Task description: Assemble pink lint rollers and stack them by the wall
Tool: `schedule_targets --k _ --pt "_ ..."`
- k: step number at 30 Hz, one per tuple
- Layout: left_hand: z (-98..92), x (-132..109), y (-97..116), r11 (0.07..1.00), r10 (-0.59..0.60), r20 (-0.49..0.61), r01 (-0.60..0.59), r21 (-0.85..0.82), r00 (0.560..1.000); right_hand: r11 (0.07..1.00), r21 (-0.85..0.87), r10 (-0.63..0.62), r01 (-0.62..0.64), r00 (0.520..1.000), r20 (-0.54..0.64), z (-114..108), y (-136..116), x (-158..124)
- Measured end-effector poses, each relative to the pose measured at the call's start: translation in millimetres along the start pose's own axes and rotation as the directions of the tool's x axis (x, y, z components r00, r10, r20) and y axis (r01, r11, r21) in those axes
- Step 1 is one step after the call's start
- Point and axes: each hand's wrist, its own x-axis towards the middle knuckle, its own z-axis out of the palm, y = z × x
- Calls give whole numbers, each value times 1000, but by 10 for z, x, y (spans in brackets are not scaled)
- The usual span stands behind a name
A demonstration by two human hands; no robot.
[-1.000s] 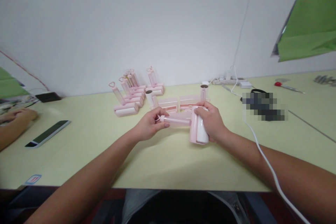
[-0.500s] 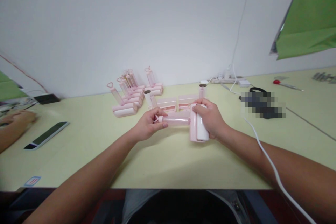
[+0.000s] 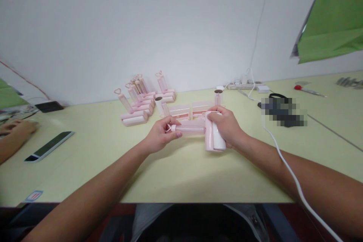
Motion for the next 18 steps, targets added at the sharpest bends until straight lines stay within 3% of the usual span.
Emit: schedule_targets --k 5,9,11,13,15,17,18 --pt "-20 -3 32 998 3 -11 -2 65 1000 1000 0 5 -5 1000 1 19 -2 -20" --pt "-152 -40 172 979 59 27 -63 193 998 1000 22 -10 10 1000 25 64 42 -21" --pt "-225 -62 240 955 81 41 -89 282 996 999 -33 -41 43 997 60 65 69 5" --pt "-264 -77 275 935 85 42 -95 343 995 969 -193 -141 157 986 94 40 80 30" --pt "-251 -83 278 925 81 62 -98 366 995 820 -439 -332 368 930 159 6 60 18" --pt "-193 -84 266 920 78 96 -109 375 992 517 -641 -500 567 808 311 -8 7 -54" --pt "-154 -86 262 918 81 110 -117 379 991 360 -690 -522 628 749 409 -1 -26 -111"
